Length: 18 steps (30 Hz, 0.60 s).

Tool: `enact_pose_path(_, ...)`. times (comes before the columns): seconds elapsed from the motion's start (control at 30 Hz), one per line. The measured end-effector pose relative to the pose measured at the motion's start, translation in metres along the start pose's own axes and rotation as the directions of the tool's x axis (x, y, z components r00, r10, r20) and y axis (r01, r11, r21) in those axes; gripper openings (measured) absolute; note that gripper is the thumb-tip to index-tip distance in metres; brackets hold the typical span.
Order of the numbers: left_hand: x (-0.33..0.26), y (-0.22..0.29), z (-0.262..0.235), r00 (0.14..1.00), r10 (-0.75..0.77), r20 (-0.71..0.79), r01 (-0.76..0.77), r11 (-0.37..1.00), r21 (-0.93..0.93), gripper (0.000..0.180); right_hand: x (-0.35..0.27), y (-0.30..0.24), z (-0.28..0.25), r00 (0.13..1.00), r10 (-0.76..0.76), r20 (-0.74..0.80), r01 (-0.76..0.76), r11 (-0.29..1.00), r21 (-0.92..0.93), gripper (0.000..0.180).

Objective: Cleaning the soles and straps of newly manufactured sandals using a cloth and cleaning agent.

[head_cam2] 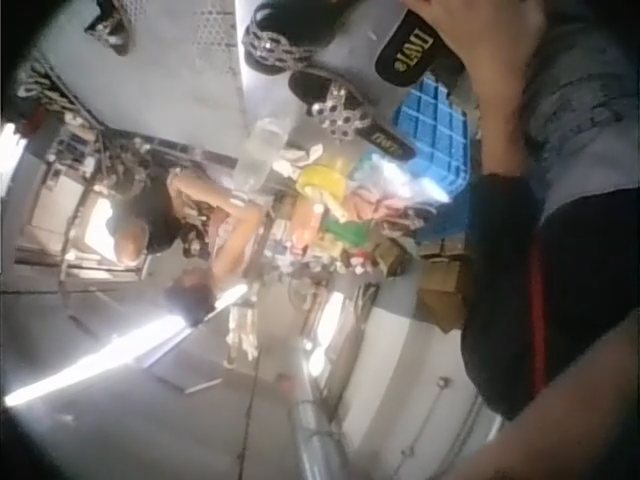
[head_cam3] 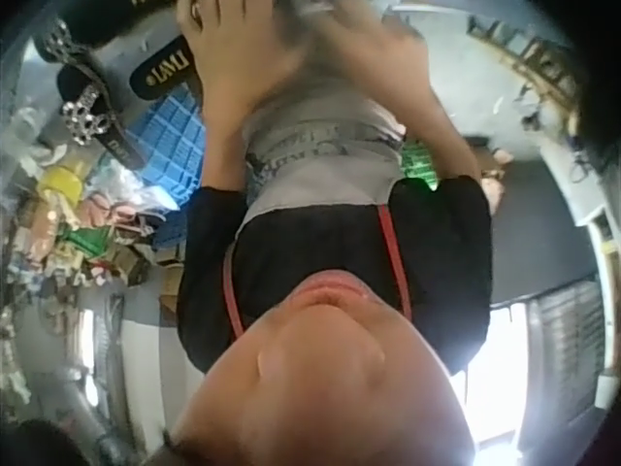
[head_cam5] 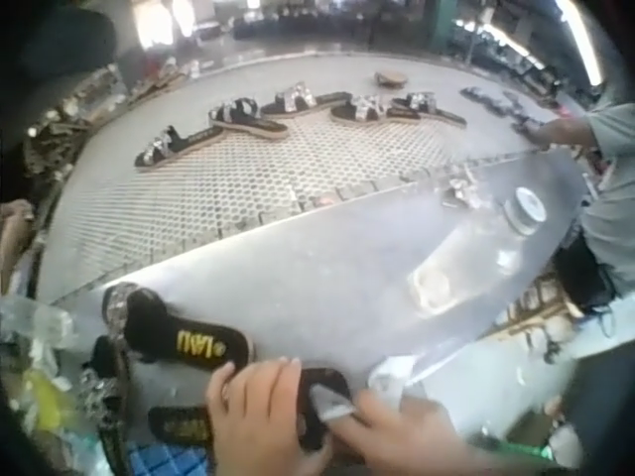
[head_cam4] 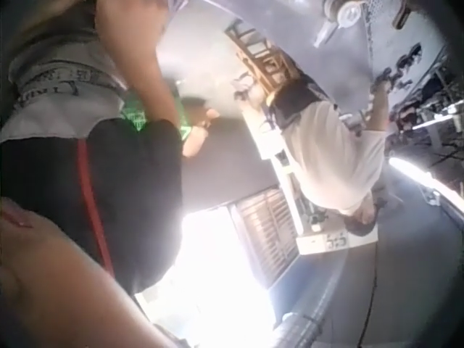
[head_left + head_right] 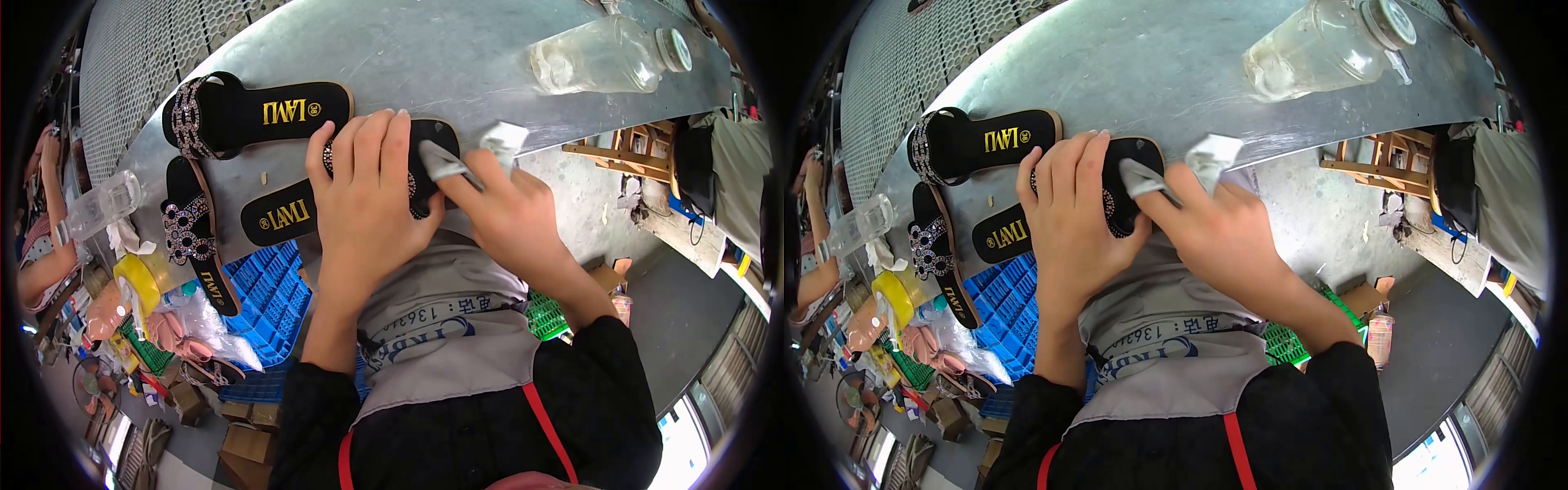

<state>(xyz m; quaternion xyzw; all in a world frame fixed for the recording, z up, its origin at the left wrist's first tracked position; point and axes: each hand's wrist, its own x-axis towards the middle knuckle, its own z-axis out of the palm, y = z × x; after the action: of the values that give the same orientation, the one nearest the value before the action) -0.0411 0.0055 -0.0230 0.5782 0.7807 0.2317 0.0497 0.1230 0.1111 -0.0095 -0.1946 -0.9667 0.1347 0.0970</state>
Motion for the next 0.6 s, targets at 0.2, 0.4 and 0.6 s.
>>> enact_pose_path(0.2, 0.001, 0.002, -0.001, 1.000, 0.017, -0.015, -0.017, 1.000, 0.001, 0.082, -0.024, -0.009, 0.001, 0.999, 0.029, 0.026, -0.028, 0.999, -0.023, 0.047)
enact_pose_path(0.4, 0.003, 0.000, 0.000, 0.999, 0.017, -0.036, -0.017, 1.000, 0.003, 0.080, 0.022, -0.004, 0.003, 0.994, 0.102, -0.034, -0.105, 0.986, -0.128, 0.033)
enact_pose_path(0.6, -0.003, 0.004, 0.000, 0.998, 0.012, -0.054, -0.012, 1.000, 0.002, 0.079, -0.014, -0.019, 0.001, 0.982, 0.188, -0.007, -0.188, 0.978, -0.091, 0.047)
